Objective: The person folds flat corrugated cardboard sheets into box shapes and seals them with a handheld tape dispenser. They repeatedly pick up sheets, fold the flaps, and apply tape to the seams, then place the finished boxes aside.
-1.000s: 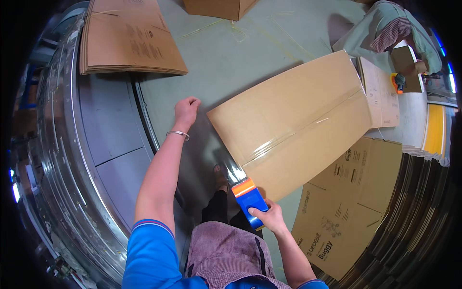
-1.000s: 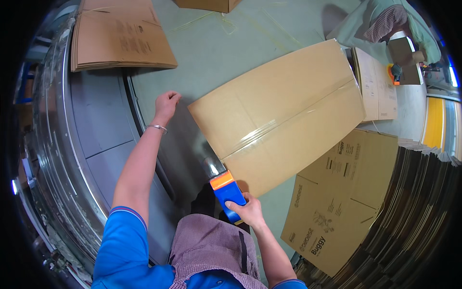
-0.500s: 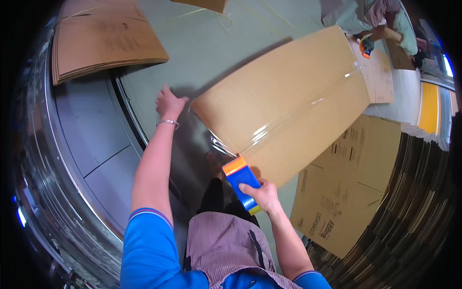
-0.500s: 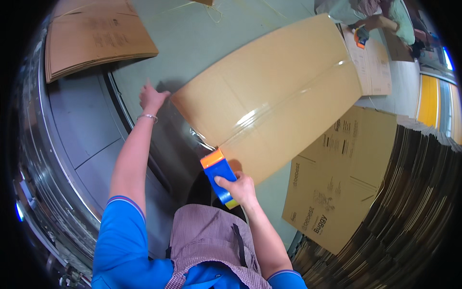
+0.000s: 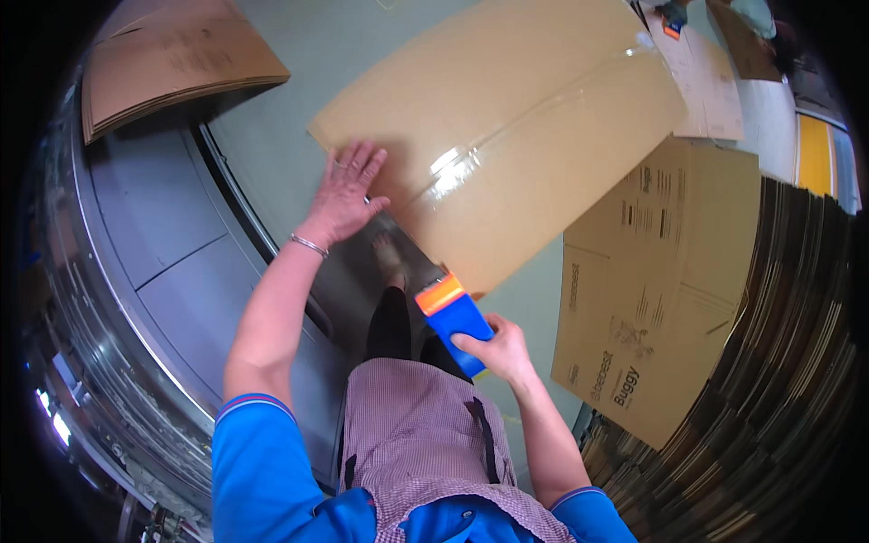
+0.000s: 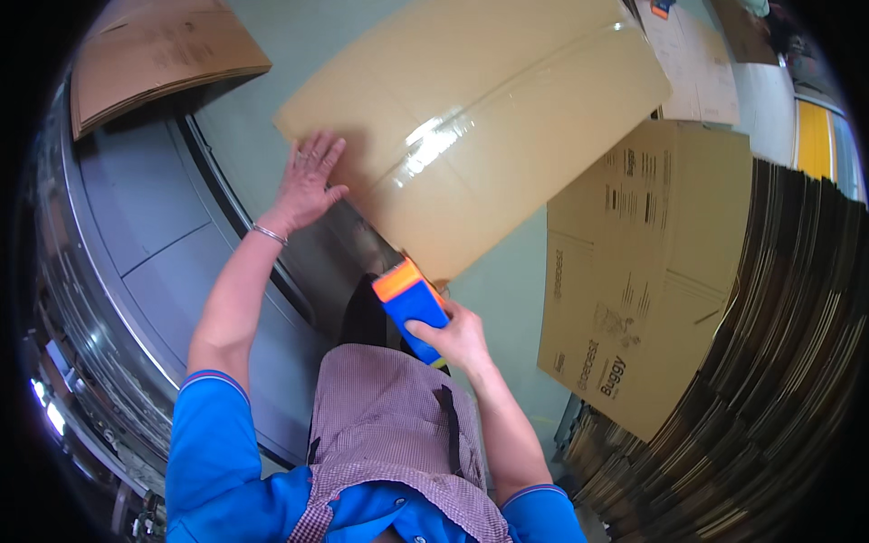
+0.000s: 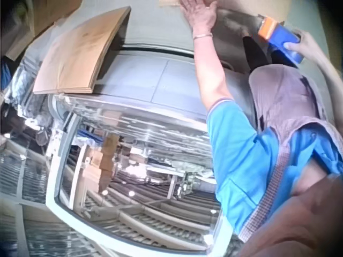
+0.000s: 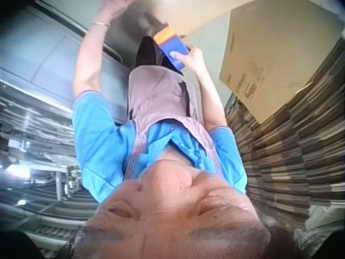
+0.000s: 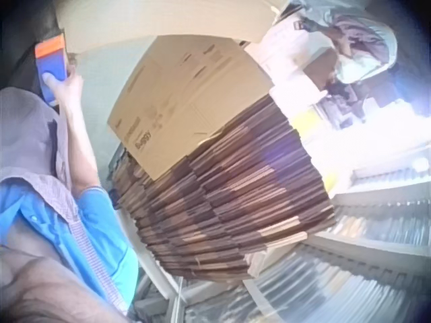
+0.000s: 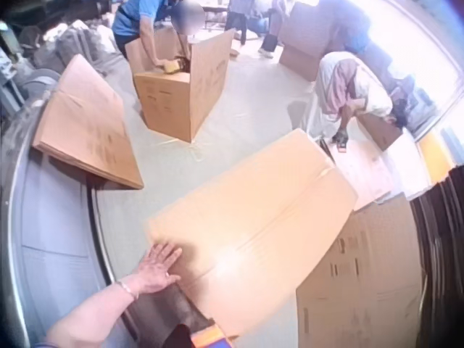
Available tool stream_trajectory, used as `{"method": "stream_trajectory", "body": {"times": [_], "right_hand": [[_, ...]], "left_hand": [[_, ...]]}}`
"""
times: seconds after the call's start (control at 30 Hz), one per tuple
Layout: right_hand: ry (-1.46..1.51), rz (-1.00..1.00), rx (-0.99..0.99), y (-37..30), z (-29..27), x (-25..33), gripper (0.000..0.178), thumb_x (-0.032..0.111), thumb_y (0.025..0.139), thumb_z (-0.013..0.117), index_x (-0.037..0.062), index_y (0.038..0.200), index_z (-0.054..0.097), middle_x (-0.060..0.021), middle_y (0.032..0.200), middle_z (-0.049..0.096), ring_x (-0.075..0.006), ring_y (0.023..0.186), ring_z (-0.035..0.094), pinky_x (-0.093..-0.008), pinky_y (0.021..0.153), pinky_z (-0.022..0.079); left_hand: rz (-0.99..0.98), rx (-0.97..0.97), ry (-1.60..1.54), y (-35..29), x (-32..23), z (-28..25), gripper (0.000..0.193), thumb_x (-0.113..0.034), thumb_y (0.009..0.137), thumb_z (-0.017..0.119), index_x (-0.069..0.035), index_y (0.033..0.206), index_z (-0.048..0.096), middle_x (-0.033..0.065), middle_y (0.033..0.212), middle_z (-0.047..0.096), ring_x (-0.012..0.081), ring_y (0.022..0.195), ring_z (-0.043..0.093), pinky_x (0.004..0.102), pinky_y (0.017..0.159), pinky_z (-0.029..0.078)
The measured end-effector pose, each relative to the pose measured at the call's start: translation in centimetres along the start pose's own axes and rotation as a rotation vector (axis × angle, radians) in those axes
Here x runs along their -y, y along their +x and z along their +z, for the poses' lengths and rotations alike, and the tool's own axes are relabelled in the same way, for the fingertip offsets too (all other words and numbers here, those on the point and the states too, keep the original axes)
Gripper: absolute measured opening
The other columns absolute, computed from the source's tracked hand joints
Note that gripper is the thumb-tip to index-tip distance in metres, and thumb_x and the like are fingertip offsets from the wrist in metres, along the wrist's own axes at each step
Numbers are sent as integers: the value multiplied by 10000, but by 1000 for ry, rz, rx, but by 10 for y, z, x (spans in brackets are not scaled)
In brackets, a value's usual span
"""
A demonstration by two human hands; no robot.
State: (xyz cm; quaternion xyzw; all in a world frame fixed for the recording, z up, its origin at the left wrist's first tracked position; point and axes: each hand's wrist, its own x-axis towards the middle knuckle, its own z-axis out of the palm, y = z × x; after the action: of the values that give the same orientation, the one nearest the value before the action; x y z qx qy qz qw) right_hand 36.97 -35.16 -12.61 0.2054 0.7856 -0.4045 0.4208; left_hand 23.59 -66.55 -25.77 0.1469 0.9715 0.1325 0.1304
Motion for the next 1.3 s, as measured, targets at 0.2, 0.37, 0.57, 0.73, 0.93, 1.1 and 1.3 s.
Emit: {"method": "stream_trajectory", "body": {"times": [0.2, 0.37, 0.57, 0.73, 0.93, 1.1, 1.3], "right_hand": [[-93, 148, -80, -54, -36, -102, 601, 374, 666, 826, -45, 1066, 666, -175, 947, 719, -244, 864, 710, -357, 808, 557], [-71, 167, -73, -60, -43, -107, 634, 364, 673, 833, -44, 1124, 653, -173, 966, 717, -236, 883, 708, -345, 820, 556], [-42, 137, -67, -63, -54, -100, 649, 369, 689, 832, -32, 1164, 647, -169, 989, 718, -229, 903, 705, -344, 843, 549], [-125, 172, -60, -57, -48, -108, 654, 386, 680, 829, -35, 1147, 649, -185, 1003, 714, -256, 918, 706, -354, 853, 546], [-534, 226, -109, -4, -20, -104, 690, 581, 703, 697, -1, 1068, 631, -210, 929, 705, -350, 892, 690, -431, 810, 543], [-525, 390, -55, 45, 7, -56, 645, 584, 694, 710, -10, 945, 721, -206, 954, 716, -318, 938, 695, -388, 839, 539], [-570, 273, -44, 62, 37, -71, 663, 572, 710, 736, -1, 1044, 710, -175, 1040, 717, -307, 986, 694, -384, 852, 542]], "left_hand": [[77, -118, 22, -1, 4, 10, 965, -613, 810, 637, -238, 1565, 167, 36, 1635, 120, 264, 1512, 64, 527, 1210, 37], [43, -67, 70, 1, -5, 1, 972, -622, 801, 643, -226, 1561, 186, 47, 1633, 127, 268, 1511, 73, 529, 1209, 46], [44, -55, 113, 0, -3, 1, 983, -730, 807, 518, -188, 1561, 193, 75, 1631, 132, 291, 1508, 81, 534, 1203, 52], [54, -77, 139, -1, 0, 7, 1004, -764, 791, 479, -212, 1567, 158, 46, 1637, 95, 270, 1511, 57, 519, 1210, 39], [30, -46, 143, -2, -3, 8, 1011, -760, 791, 469, -221, 1571, 119, 23, 1642, 54, 255, 1513, 25, 510, 1216, 27], [-27, -117, 119, -13, -16, 12, 912, -556, 870, 579, -171, 1566, 134, 91, 1634, 82, 300, 1508, 52, 506, 1215, 97], [-236, -290, -396, -80, -179, 59, 807, -123, 822, 678, 71, 1474, 244, 286, 1567, 168, 417, 1459, 197, 446, 1191, 229]]}}
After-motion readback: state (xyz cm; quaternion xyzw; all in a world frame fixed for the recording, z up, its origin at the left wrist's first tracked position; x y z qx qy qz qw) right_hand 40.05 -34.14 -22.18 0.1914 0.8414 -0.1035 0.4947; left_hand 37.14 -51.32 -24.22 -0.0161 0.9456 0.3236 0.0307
